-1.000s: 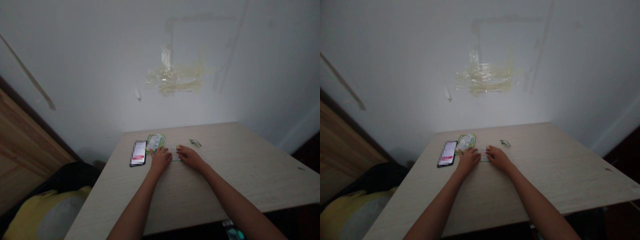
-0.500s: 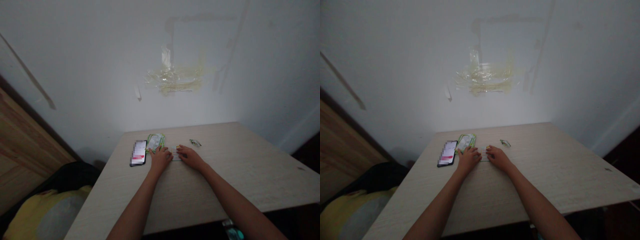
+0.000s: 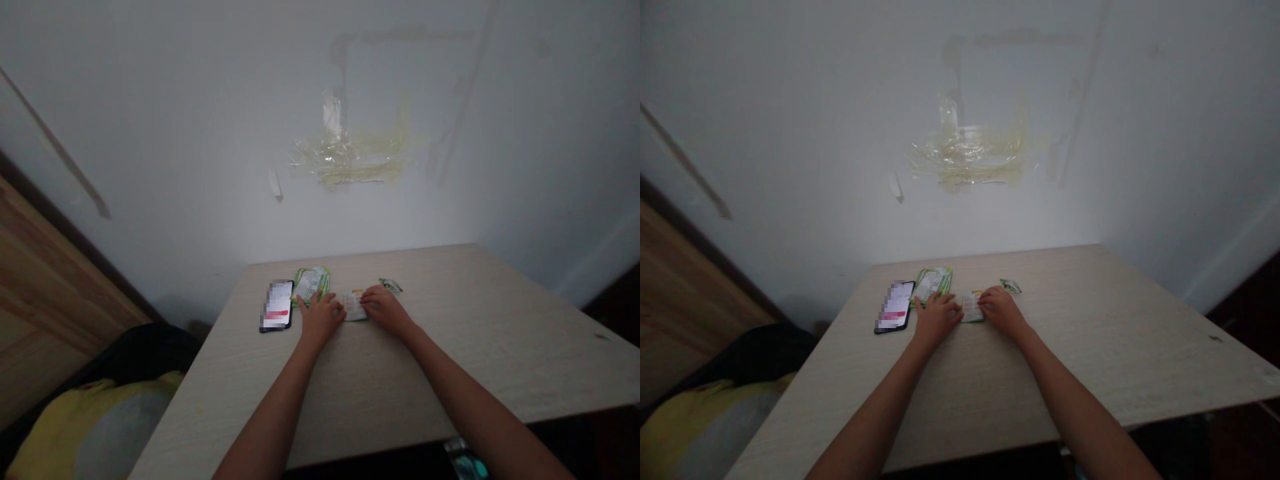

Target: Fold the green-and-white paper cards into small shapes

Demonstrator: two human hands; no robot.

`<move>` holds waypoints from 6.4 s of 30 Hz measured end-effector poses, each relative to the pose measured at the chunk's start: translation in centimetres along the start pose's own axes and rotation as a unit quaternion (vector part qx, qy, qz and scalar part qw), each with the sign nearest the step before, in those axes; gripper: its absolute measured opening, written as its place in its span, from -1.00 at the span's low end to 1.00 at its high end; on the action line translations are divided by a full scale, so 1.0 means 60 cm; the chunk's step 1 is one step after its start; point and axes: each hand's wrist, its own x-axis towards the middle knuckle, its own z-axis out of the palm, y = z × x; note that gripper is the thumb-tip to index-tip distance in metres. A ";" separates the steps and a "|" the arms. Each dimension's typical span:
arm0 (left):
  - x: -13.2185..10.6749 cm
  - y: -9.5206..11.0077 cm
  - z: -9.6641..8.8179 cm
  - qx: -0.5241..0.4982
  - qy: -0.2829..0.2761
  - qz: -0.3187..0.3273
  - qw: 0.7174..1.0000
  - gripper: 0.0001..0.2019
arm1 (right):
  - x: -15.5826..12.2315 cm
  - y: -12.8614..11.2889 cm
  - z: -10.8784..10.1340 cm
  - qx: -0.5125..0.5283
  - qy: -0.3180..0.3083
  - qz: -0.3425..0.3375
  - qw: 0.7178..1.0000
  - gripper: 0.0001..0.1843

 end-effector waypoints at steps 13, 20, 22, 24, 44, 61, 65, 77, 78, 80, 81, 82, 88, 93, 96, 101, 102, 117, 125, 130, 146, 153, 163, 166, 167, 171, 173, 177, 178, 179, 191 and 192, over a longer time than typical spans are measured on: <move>-0.003 0.000 -0.003 -0.006 -0.001 0.004 1.000 -0.82 | -0.001 -0.001 0.001 -0.046 -0.039 0.024 0.998 -0.82; -0.002 -0.003 -0.004 0.009 -0.018 0.006 1.000 -0.80 | 0.001 0.000 0.000 -0.065 -0.058 0.030 0.996 -0.82; -0.001 -0.004 -0.003 0.009 -0.019 0.007 1.000 -0.80 | 0.001 -0.002 0.000 -0.068 -0.054 0.031 0.996 -0.83; -0.002 -0.005 0.000 0.008 -0.011 0.008 1.000 -0.81 | 0.000 -0.003 0.000 -0.067 -0.048 0.031 0.996 -0.84; 0.006 -0.023 0.012 -0.005 -0.003 0.050 0.999 -0.78 | -0.004 0.001 0.008 -0.002 -0.020 0.058 0.998 -0.87; 0.007 -0.021 0.009 0.008 -0.009 0.025 1.000 -0.77 | -0.007 0.026 0.010 0.033 -0.046 0.067 0.996 -0.77; 0.007 -0.020 0.008 0.013 -0.010 0.024 1.000 -0.75 | -0.007 0.024 0.010 0.018 -0.047 0.080 0.996 -0.77; 0.007 -0.018 0.005 0.012 -0.019 0.024 0.999 -0.75 | -0.008 0.019 0.009 0.011 -0.046 0.075 0.996 -0.78; 0.007 -0.018 0.004 0.012 -0.020 0.023 0.999 -0.75 | -0.009 0.020 0.010 0.010 -0.046 0.076 0.996 -0.78; 0.007 -0.018 0.002 0.014 -0.021 0.023 0.999 -0.75 | -0.009 0.022 0.011 0.007 -0.044 0.077 0.996 -0.78; 0.007 -0.018 0.001 0.015 -0.021 0.025 0.999 -0.75 | -0.010 0.023 0.011 0.006 -0.044 0.076 0.996 -0.79; 0.007 -0.018 0.001 0.017 -0.021 0.028 0.999 -0.75 | -0.010 0.023 0.012 0.006 -0.044 0.074 0.996 -0.79; 0.009 -0.020 0.002 0.008 -0.016 0.080 0.997 -0.73 | -0.010 0.014 0.008 0.006 -0.037 0.059 0.998 -0.78; 0.015 -0.024 0.001 -0.013 -0.065 0.098 0.993 -0.73 | -0.010 0.009 0.004 0.005 -0.038 0.060 0.997 -0.80; 0.018 -0.021 -0.001 -0.010 -0.072 0.090 0.993 -0.73 | -0.011 0.013 0.006 0.008 -0.038 0.058 0.998 -0.79; 0.022 -0.012 -0.003 0.010 -0.068 0.092 0.993 -0.74 | -0.010 0.021 0.013 0.032 -0.010 0.083 0.996 -0.79; 0.023 -0.011 -0.004 0.009 -0.066 0.094 0.993 -0.75 | -0.010 0.022 0.014 0.038 -0.007 0.089 0.995 -0.79; 0.048 -0.010 -0.008 -0.010 -0.063 0.137 0.988 -0.79 | -0.017 0.020 0.014 0.046 0.017 0.069 0.996 -0.85; 0.047 -0.018 -0.002 -0.013 -0.089 0.125 0.988 -0.70 | -0.019 0.014 0.011 0.008 0.030 0.055 0.998 -0.82; 0.045 -0.019 -0.001 -0.018 -0.095 0.126 0.987 -0.67 | -0.017 0.018 0.010 -0.001 0.032 0.078 0.996 -0.79; 0.054 -0.028 0.006 0.005 -0.125 0.146 0.981 -0.64 | -0.017 -0.003 -0.004 -0.083 -0.024 0.008 0.996 -0.75; 0.057 -0.028 0.005 0.018 -0.124 0.153 0.980 -0.63 | -0.020 -0.014 -0.013 -0.056 -0.037 -0.019 0.998 -0.73; 0.058 -0.029 0.005 0.020 -0.129 0.148 0.980 -0.63 | -0.039 -0.024 -0.029 0.030 -0.057 -0.066 0.996 -0.73; 0.058 -0.030 0.005 0.007 -0.127 0.149 0.981 -0.64 | -0.041 -0.026 -0.031 0.044 -0.061 -0.069 0.995 -0.75; 0.059 -0.031 0.005 0.002 -0.126 0.150 0.981 -0.65 | -0.042 -0.027 -0.031 0.050 -0.062 -0.069 0.994 -0.76; 0.064 -0.030 0.002 0.002 -0.133 0.153 0.979 -0.65 | -0.044 -0.024 -0.031 0.062 -0.066 -0.067 0.994 -0.78; 0.067 -0.029 -0.001 0.008 -0.137 0.159 0.978 -0.64 | -0.045 -0.022 -0.031 0.069 -0.065 -0.066 0.993 -0.79; 0.073 -0.024 -0.007 0.016 -0.140 0.162 0.977 -0.65 | -0.047 -0.017 -0.028 0.075 -0.060 -0.066 0.993 -0.79; 0.073 -0.023 -0.008 0.019 -0.139 0.162 0.977 -0.65 | -0.048 -0.015 -0.028 0.073 -0.060 -0.064 0.993 -0.79; 0.072 -0.022 -0.008 0.022 -0.137 0.162 0.977 -0.64 | -0.049 -0.014 -0.027 0.073 -0.059 -0.060 0.994 -0.80; 0.046 -0.015 0.020 0.018 -0.075 0.137 0.988 -0.55 | -0.047 -0.012 -0.027 0.005 -0.030 0.051 0.998 -0.82; 0.045 -0.015 0.020 0.017 -0.075 0.136 0.988 -0.55 | -0.047 -0.012 -0.027 -0.003 -0.029 0.053 0.998 -0.81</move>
